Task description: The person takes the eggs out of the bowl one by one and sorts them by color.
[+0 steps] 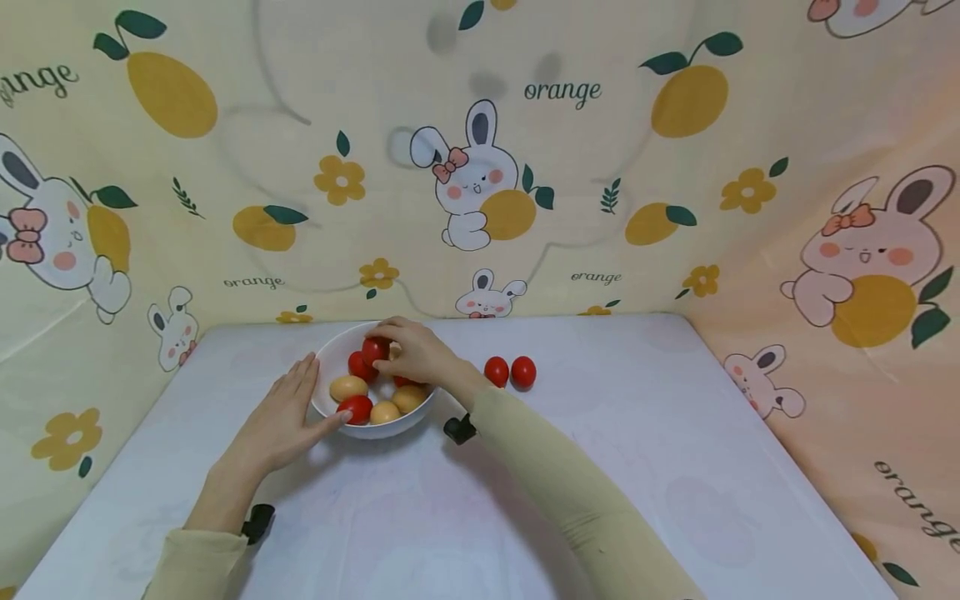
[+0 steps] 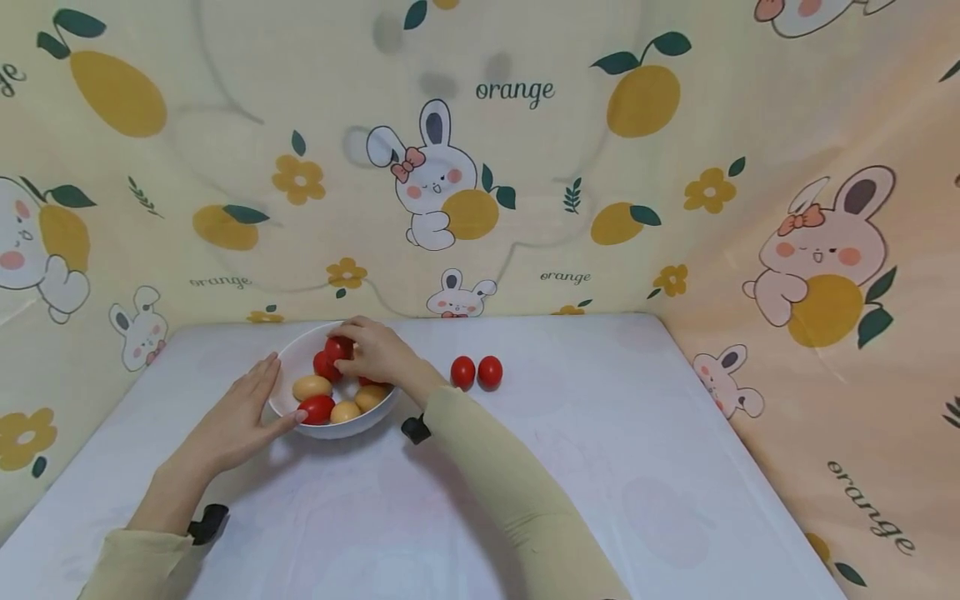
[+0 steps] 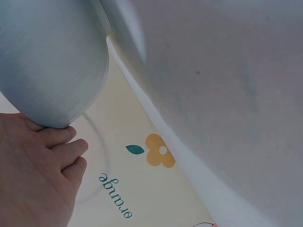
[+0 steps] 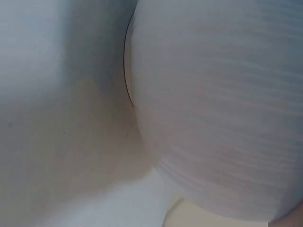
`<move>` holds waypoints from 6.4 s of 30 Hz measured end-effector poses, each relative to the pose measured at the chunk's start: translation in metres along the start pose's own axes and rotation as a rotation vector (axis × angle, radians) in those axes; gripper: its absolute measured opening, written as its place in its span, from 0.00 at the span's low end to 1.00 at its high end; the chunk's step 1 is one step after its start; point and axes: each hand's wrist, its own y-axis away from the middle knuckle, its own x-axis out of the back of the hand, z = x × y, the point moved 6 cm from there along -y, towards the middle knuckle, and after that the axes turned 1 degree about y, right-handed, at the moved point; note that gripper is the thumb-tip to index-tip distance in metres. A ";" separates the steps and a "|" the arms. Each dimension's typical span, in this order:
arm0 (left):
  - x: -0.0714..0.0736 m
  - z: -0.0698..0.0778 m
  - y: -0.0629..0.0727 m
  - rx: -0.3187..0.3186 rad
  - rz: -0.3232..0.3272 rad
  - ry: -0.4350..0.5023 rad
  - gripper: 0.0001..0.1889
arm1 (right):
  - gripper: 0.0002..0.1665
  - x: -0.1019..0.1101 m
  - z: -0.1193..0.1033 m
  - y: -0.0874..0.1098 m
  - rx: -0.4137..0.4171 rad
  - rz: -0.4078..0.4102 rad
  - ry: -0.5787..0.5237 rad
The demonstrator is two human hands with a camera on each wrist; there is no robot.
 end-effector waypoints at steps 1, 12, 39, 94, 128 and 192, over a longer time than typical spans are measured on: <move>0.000 0.000 0.000 0.001 0.001 0.000 0.60 | 0.29 0.001 0.000 0.002 0.002 0.009 -0.009; 0.001 0.000 0.000 0.015 -0.002 0.000 0.59 | 0.29 0.013 0.005 0.023 0.010 0.090 -0.089; 0.000 0.003 0.000 0.003 0.011 -0.006 0.59 | 0.29 0.084 0.035 0.105 0.114 0.382 -0.060; -0.001 0.003 0.001 -0.001 -0.001 0.004 0.60 | 0.27 0.096 0.171 0.206 -0.220 0.062 -0.040; -0.003 0.002 0.000 -0.002 0.003 0.009 0.59 | 0.32 0.085 0.175 0.204 -0.317 -0.022 -0.042; -0.003 -0.001 -0.002 0.014 0.007 -0.008 0.60 | 0.28 0.030 0.019 0.046 0.071 -0.006 0.014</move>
